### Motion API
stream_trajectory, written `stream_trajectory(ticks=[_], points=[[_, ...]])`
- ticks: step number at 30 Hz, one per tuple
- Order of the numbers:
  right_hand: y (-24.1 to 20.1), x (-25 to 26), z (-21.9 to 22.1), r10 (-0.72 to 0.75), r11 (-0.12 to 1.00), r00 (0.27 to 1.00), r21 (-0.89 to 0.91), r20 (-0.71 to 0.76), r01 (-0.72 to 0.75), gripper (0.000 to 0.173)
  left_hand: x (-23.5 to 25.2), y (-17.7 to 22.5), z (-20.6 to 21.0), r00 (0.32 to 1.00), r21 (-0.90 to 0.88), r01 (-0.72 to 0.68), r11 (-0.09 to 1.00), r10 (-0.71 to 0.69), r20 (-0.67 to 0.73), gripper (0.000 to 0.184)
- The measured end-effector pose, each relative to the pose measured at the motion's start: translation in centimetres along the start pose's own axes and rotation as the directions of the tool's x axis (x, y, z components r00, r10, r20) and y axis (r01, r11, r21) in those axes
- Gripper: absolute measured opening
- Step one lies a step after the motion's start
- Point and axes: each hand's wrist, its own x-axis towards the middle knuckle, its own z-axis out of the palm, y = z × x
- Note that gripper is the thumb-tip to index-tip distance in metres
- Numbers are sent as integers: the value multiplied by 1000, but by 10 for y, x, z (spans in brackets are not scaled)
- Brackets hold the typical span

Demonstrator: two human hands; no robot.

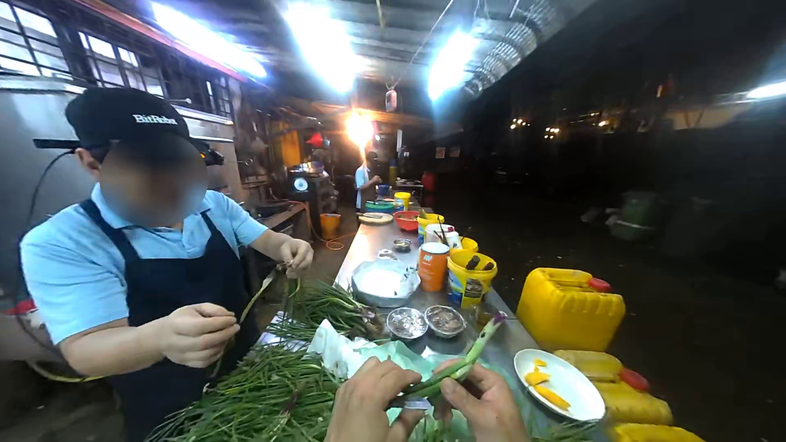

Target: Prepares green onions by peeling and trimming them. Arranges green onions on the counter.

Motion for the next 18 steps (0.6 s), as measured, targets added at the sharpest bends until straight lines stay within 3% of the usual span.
stream_trajectory(ticks=[5,10,15,18], points=[[-2,-2,-12,-41,999,994,-24,-98,39,18,5,-12,-8,999,-213,36,976,-36,6,28],[-1,-2,-27,-113,993,994,35,-9,113,17,16,-11,-13,991,-297,68,952,-99,-91,25],[-9,-5,-33,-135,991,982,18,130,134,19,21,4,-11,994,-281,-36,959,62,86,37],[-17,-5,-27,-142,990,983,-11,117,144,17,27,21,-6,976,-172,-8,985,45,213,39]])
